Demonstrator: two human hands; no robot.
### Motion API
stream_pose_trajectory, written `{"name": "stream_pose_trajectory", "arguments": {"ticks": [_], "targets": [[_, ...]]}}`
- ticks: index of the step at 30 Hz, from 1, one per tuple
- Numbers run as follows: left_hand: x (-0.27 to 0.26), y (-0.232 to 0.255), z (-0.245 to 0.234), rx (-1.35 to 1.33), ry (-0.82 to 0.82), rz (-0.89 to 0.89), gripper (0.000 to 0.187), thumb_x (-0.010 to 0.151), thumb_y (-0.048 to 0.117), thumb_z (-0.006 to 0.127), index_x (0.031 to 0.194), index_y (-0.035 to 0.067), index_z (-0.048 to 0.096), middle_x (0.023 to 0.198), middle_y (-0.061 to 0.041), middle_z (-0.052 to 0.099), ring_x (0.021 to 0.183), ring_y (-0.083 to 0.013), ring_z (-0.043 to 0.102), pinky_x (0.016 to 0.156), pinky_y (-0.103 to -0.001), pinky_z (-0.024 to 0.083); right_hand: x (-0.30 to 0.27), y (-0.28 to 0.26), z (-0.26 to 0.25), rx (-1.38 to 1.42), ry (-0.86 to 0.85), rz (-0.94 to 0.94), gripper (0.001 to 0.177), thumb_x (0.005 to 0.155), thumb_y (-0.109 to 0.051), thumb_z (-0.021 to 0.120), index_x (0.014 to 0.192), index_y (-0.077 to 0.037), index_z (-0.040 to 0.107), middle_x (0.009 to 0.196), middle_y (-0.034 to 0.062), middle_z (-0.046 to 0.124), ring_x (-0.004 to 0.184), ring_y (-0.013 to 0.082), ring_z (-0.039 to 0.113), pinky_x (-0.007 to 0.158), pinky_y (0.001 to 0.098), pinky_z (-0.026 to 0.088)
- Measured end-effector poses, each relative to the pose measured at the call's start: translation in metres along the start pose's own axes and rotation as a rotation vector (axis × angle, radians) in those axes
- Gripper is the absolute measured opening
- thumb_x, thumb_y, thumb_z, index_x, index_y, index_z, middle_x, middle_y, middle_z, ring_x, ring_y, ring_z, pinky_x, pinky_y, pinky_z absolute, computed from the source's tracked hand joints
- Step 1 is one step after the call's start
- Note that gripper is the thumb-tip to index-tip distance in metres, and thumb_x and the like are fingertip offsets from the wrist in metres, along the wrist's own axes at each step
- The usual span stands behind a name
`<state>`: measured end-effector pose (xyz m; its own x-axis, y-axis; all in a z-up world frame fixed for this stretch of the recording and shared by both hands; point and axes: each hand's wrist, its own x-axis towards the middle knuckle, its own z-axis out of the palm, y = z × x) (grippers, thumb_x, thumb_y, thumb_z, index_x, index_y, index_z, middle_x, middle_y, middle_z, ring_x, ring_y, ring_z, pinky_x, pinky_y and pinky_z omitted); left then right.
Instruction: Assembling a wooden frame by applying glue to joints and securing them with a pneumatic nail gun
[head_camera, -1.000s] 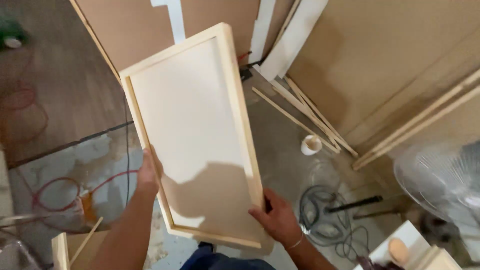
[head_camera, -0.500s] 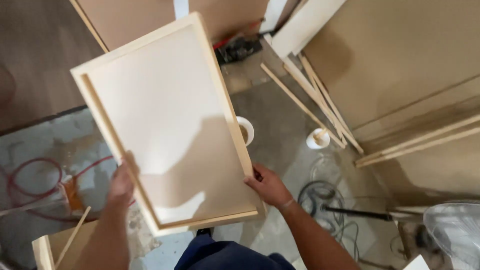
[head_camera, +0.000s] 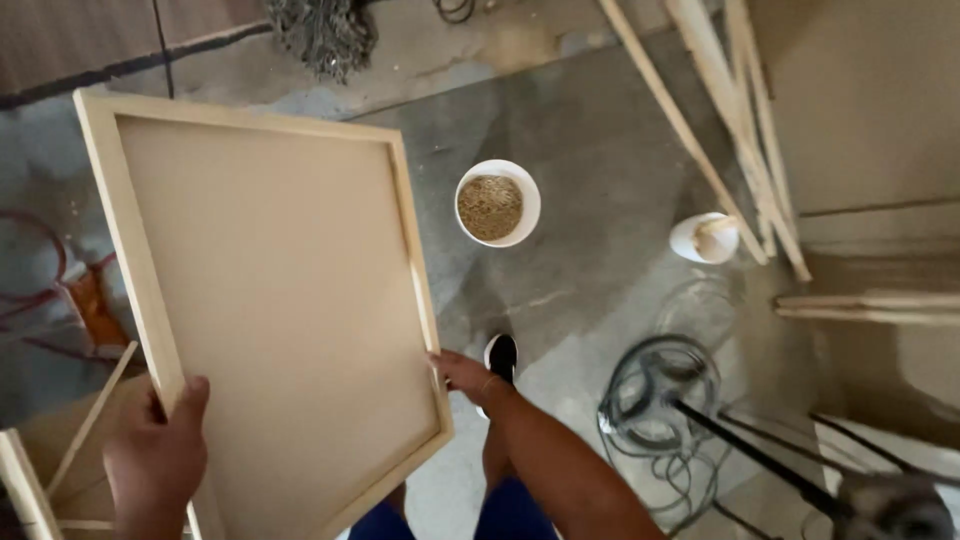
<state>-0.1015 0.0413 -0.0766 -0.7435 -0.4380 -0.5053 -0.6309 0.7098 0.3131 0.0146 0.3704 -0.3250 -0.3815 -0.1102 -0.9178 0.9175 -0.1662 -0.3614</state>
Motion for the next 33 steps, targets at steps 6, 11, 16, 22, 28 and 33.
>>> {"name": "stream_pose_trajectory", "arguments": {"ticks": [6,11,16,22,28,33], "targets": [[0.01,-0.007,0.112,0.182,0.143,-0.11,0.061,0.104,0.057,0.072,0.083,0.002,0.056,0.079,-0.021,0.061,0.079,-0.0431,0.062,0.071,-0.054,0.043,0.138,0.027,-0.051,-0.48,-0.192,0.183,0.102,0.082,-0.076,0.047,0.162,-0.016,0.03,0.166,0.0059,0.035,0.144,0.0279,0.047,0.116,0.0394,0.038],[0.022,0.008,0.181,0.331,0.159,-0.199,0.058,0.099,0.062,0.074,0.087,0.009,0.051,0.076,-0.012,0.06,0.071,-0.0422,0.061,0.063,-0.055,0.043,0.193,-0.015,-0.128,-0.555,0.224,0.145,0.061,0.09,-0.073,0.04,0.112,-0.023,0.069,0.094,0.0019,0.07,0.077,0.0186,0.065,0.077,0.0343,0.051],[0.047,-0.024,0.228,0.463,0.305,-0.03,0.06,0.103,0.054,0.085,0.083,0.007,0.055,0.074,-0.012,0.056,0.069,-0.0369,0.059,0.065,-0.051,0.046,0.32,-0.017,-0.22,-0.133,0.611,0.136,0.074,0.089,-0.072,0.044,0.128,-0.01,0.046,0.098,0.017,0.067,0.066,0.026,0.071,0.052,0.0362,0.052],[0.065,-0.018,0.264,0.585,0.238,0.064,0.059,0.104,0.049,0.086,0.083,0.002,0.058,0.078,-0.015,0.058,0.072,-0.0383,0.06,0.065,-0.049,0.046,0.365,-0.033,-0.28,0.13,0.673,0.044,0.035,0.09,-0.025,0.047,0.106,0.001,0.064,0.081,0.0174,0.066,0.051,0.0249,0.062,0.04,0.036,0.051],[0.065,0.05,0.294,0.557,0.09,0.066,0.053,0.102,0.055,0.076,0.092,0.004,0.062,0.088,-0.018,0.067,0.087,-0.046,0.066,0.073,-0.057,0.048,0.342,0.069,-0.361,0.304,0.898,0.046,0.028,0.083,-0.013,0.053,0.103,0.0,0.067,0.084,0.0202,0.067,0.059,0.0306,0.067,0.041,0.043,0.056],[0.058,0.115,0.336,0.39,-0.069,-0.072,0.052,0.093,0.054,0.074,0.083,0.008,0.053,0.077,-0.012,0.057,0.07,-0.0363,0.054,0.063,-0.053,0.04,0.298,0.243,-0.459,0.682,1.026,0.079,0.017,0.08,-0.008,0.062,0.097,-0.009,0.066,0.071,0.0143,0.067,0.049,0.0268,0.063,0.041,0.0393,0.052]]}}
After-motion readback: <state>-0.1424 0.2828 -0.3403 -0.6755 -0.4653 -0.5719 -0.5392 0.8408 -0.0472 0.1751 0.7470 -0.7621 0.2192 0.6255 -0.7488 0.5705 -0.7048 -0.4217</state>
